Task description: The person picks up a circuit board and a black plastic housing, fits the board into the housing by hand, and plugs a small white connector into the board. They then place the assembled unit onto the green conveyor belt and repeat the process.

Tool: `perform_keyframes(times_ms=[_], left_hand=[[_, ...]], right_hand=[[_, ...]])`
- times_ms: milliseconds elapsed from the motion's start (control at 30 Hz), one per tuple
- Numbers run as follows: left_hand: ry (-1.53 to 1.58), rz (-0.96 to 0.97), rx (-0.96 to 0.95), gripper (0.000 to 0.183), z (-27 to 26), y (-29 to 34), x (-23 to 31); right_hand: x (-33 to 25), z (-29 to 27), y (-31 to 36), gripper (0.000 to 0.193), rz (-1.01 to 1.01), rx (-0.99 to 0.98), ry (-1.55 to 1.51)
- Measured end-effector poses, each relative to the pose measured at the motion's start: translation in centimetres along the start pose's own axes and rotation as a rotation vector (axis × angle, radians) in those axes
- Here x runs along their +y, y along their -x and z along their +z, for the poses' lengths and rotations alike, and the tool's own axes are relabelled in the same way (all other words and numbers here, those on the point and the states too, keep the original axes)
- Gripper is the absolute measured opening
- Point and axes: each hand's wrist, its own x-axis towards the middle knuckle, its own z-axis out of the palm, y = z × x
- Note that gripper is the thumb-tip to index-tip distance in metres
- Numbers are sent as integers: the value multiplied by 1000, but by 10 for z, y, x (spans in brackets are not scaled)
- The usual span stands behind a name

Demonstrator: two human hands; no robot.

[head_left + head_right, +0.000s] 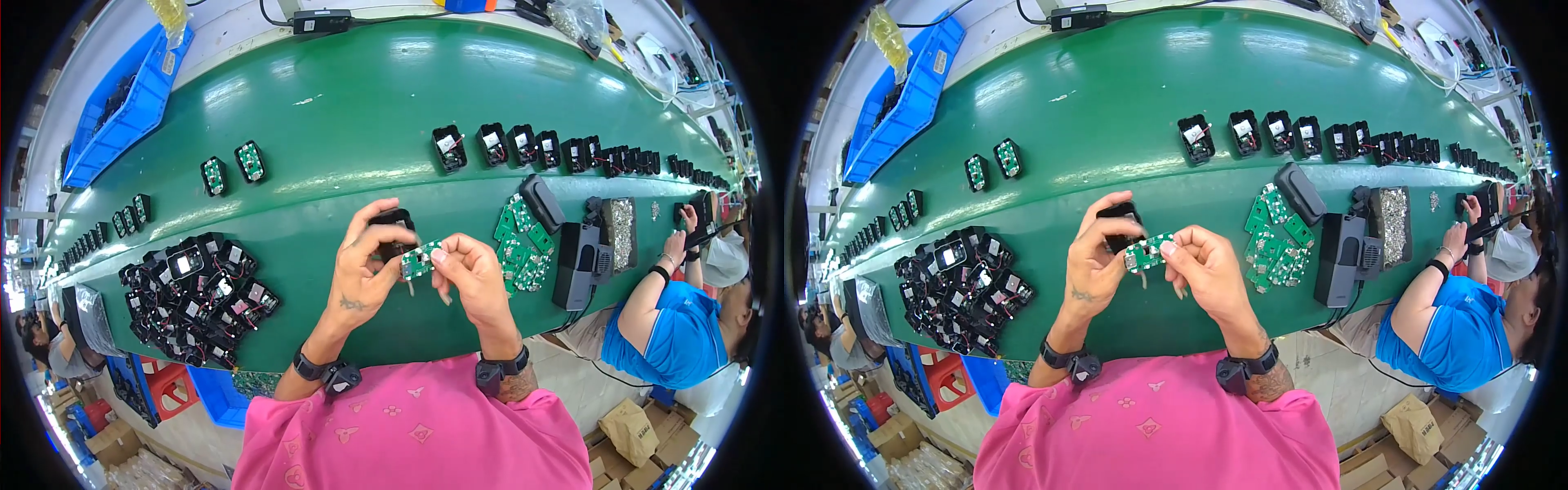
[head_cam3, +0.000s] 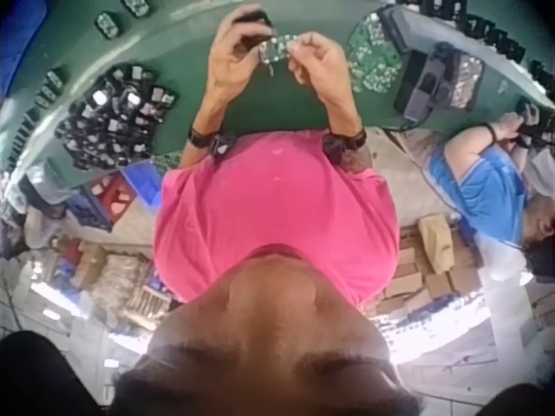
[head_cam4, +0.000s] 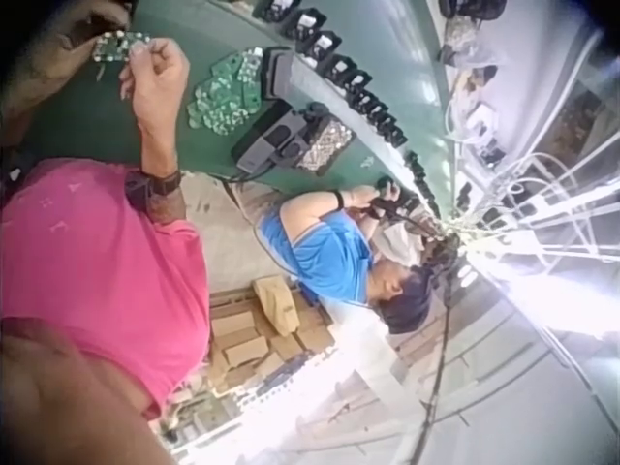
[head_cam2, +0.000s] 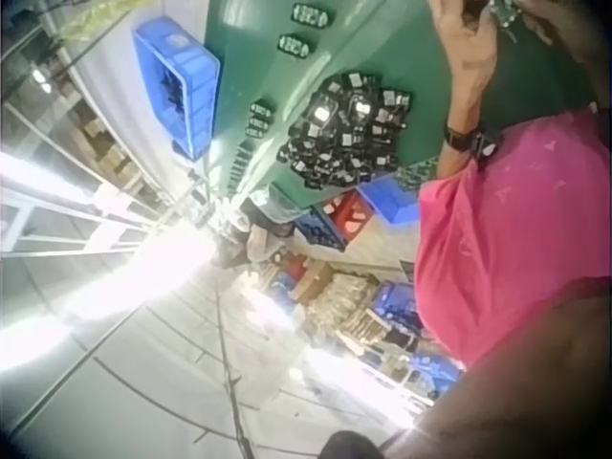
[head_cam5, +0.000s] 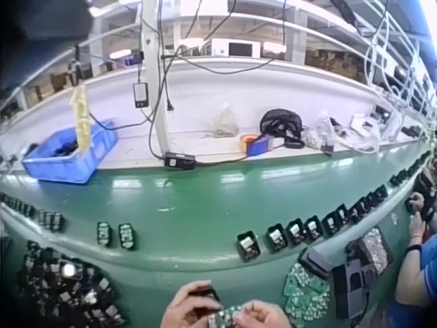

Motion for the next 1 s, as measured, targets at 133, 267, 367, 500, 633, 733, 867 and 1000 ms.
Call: perform_keyframes(times_ms=[133, 267, 367, 500, 633, 733, 867, 1000], left_hand=[[347, -141, 61, 67, 6, 0, 8], [191, -300, -56, 86, 2, -2, 13], [376, -338, -106, 82, 2, 0, 17], [333, -345, -43, 67, 3, 1, 8], [335, -372, -55, 65, 6, 4, 14], [338, -386, -34, 65, 9, 2, 16], [308, -389, -63, 67, 10, 4, 16], [329, -337, -7, 65, 12, 5, 17]], right_hand=[[1, 1, 0, 12, -15, 15, 44], [3, 9, -1, 16, -125, 111, 154], [4, 11, -2, 15, -216, 174, 326], [1, 22, -2, 15, -594, 360, 672], [2, 15, 1, 18, -773, 284, 875], [-3, 20, -2, 17, -756, 261, 930], [1, 17, 0, 15, -658, 157, 724], [2, 19, 3, 14, -617, 156, 552]])
